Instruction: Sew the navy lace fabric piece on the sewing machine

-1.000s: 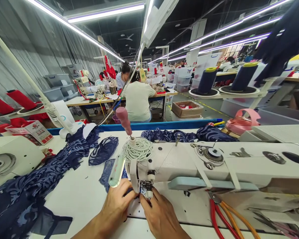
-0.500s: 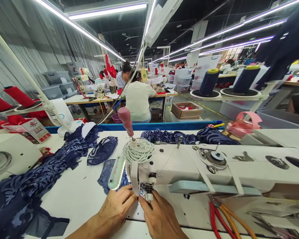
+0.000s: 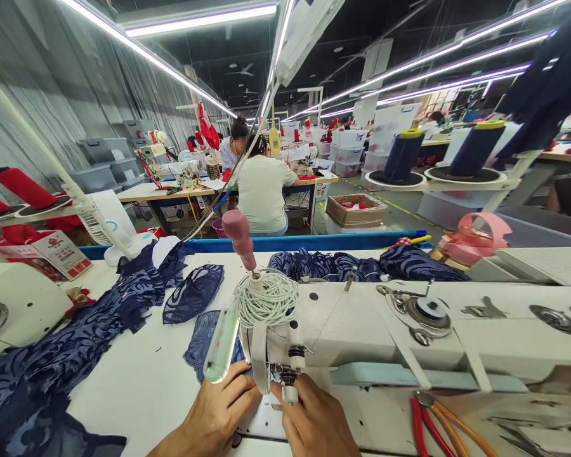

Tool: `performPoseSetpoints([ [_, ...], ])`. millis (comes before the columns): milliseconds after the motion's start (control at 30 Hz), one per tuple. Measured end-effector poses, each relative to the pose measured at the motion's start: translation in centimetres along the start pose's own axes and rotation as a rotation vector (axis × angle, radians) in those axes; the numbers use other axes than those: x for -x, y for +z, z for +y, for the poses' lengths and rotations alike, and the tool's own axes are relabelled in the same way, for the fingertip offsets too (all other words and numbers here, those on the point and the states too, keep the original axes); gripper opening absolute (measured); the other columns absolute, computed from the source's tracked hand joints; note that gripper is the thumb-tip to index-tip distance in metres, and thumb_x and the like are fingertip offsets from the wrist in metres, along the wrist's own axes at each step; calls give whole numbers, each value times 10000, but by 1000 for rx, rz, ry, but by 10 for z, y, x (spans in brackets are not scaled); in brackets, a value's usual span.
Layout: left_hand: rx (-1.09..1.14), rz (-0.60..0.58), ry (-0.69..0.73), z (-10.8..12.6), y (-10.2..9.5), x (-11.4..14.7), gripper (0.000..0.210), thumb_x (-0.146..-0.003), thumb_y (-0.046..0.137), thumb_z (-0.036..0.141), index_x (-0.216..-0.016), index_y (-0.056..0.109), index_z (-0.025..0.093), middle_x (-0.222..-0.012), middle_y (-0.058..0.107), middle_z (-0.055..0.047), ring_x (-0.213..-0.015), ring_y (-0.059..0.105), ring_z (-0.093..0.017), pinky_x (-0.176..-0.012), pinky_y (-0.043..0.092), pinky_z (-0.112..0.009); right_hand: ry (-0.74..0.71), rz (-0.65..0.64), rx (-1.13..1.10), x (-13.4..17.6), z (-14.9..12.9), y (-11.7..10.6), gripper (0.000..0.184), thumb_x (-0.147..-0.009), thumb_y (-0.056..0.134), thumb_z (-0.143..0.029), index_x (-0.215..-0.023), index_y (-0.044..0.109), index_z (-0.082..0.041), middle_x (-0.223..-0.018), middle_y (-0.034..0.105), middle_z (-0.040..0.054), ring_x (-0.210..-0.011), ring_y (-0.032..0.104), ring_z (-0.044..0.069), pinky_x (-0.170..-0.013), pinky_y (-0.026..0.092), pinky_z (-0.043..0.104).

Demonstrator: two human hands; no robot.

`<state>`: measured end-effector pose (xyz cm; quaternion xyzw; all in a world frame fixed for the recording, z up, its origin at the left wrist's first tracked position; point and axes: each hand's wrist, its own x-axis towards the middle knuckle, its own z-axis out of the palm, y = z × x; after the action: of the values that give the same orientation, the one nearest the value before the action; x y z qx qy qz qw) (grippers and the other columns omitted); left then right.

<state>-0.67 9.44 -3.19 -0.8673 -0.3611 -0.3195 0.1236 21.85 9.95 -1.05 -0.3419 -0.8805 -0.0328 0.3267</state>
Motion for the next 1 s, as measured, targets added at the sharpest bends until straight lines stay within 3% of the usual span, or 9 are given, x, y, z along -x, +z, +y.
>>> performPoseSetpoints([
  [133,-32,-25,19,-2,0,1,299,-953,398,101,-1146,612,180,-976,712,-74,-1052,666,-223,-1086,392,-658,-31,-77,104,3,0,4,440,-870,394,-57,-1211,634,-196,-909,669,89,-754,649,220,-647,528,302],
  [333,-39,-89,-25,-3,-1,-2,309,-926,472,122,-1198,597,201,-1015,718,-77,-1176,611,-284,-1066,386,-703,32,-26,-66,10,6,6,326,-936,378,-40,-912,665,-193,-902,644,81,-756,642,153,-693,517,240],
  [433,-59,-142,-45,-5,-9,-9,404,-907,511,138,-1301,545,222,-1167,693,-116,-1258,555,-320,-1048,380,-734,38,-35,-72,11,7,7,325,-941,373,-39,-938,662,-187,-889,639,80,-751,638,160,-674,516,251],
  [567,-93,-188,2,-9,-21,-18,499,-877,522,101,-1372,489,153,-1375,560,-229,-1277,530,-375,-996,336,-812,61,-8,-86,10,8,10,327,-940,383,-47,-1039,667,-173,-870,638,74,-705,635,153,-644,517,245],
  [800,-35,-268,-50,-10,-21,-21,607,-753,459,-19,-1342,508,118,-1364,567,-218,-1208,566,-375,-981,165,-883,84,-16,-66,14,10,14,341,-927,391,-62,-1076,666,-197,-889,653,66,-706,645,159,-650,517,254],
  [900,-36,-257,-49,-10,-24,-24,550,-795,451,-2,-1325,517,130,-1404,537,-215,-1243,542,-383,-969,158,-886,79,-25,-70,15,12,14,361,-917,402,-52,-1132,654,-197,-905,662,65,-740,657,157,-684,520,248],
  [1000,-42,-265,-47,-10,-25,-25,441,-814,470,14,-1229,568,127,-1309,604,-205,-1202,574,-372,-978,154,-879,87,-8,-83,11,10,11,332,-911,399,-45,-1071,648,-196,-897,657,63,-758,654,159,-692,517,246],
])
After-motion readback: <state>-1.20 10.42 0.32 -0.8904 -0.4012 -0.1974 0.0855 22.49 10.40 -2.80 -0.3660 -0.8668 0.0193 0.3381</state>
